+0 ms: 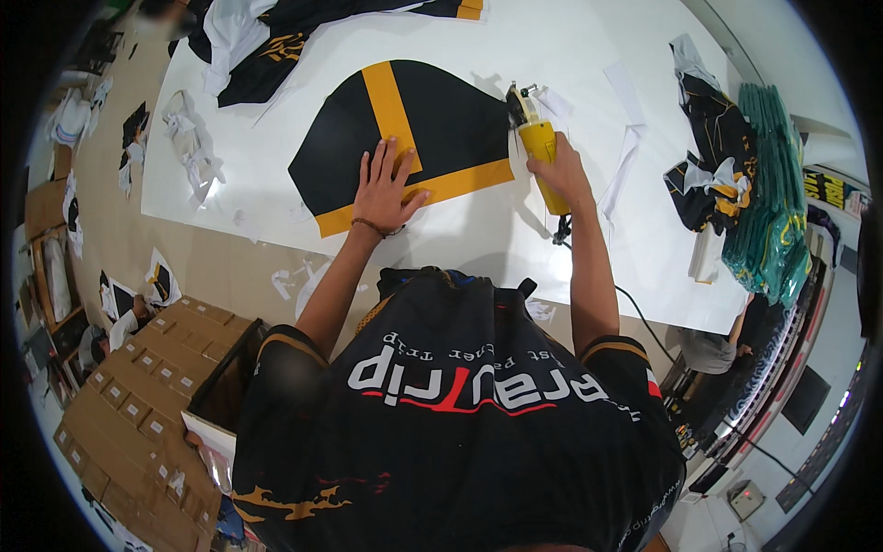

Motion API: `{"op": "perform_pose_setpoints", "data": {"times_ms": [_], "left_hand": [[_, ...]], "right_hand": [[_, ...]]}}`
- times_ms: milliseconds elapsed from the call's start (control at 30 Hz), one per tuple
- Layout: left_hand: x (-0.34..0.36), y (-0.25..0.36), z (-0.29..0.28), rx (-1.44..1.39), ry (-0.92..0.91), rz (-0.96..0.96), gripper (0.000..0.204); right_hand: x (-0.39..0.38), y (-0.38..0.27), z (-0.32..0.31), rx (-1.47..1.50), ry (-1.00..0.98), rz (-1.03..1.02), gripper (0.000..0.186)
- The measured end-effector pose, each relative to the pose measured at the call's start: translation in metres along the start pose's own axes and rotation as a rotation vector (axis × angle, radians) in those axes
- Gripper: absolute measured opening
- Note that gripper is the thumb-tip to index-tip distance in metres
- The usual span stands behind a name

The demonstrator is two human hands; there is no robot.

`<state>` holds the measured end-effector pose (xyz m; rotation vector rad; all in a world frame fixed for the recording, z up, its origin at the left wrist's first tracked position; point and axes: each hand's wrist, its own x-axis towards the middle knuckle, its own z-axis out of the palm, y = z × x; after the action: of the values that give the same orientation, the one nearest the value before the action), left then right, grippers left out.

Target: The person uses a yellow electric rotary cutter to cut black and yellow fabric pieces on a white table. They align the fabric, cut along the edges, and occasionally flip or reposition the material to complete the cuts.

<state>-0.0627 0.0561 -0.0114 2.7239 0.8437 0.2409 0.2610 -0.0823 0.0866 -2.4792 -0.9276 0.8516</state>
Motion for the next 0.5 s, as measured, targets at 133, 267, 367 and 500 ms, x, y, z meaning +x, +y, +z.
{"op": "perform_pose_setpoints", "data": {"times_ms": [133, 267, 367, 500], "left_hand": [[0.001, 0.000, -0.004, -0.039, -0.005, 0.000, 0.077], [0.000, 0.001, -0.001, -0.078, 0.025, -0.038, 0.075], [-0.001, 0.000, 0.003, -0.115, 0.128, -0.101, 0.074], [0.005, -0.002, 0.005, -0.095, 0.213, -0.225, 0.072]], "right_hand": [[0.024, -0.012, -0.008, -0.014, -0.001, 0.038, 0.067], [0.025, 0.000, -0.018, 0.109, -0.010, 0.086, 0.059], [0.001, 0.032, -0.030, 0.629, -0.101, 0.149, 0.051], [-0.050, 0.075, -0.056, 0.932, -0.066, 0.239, 0.047]]}}
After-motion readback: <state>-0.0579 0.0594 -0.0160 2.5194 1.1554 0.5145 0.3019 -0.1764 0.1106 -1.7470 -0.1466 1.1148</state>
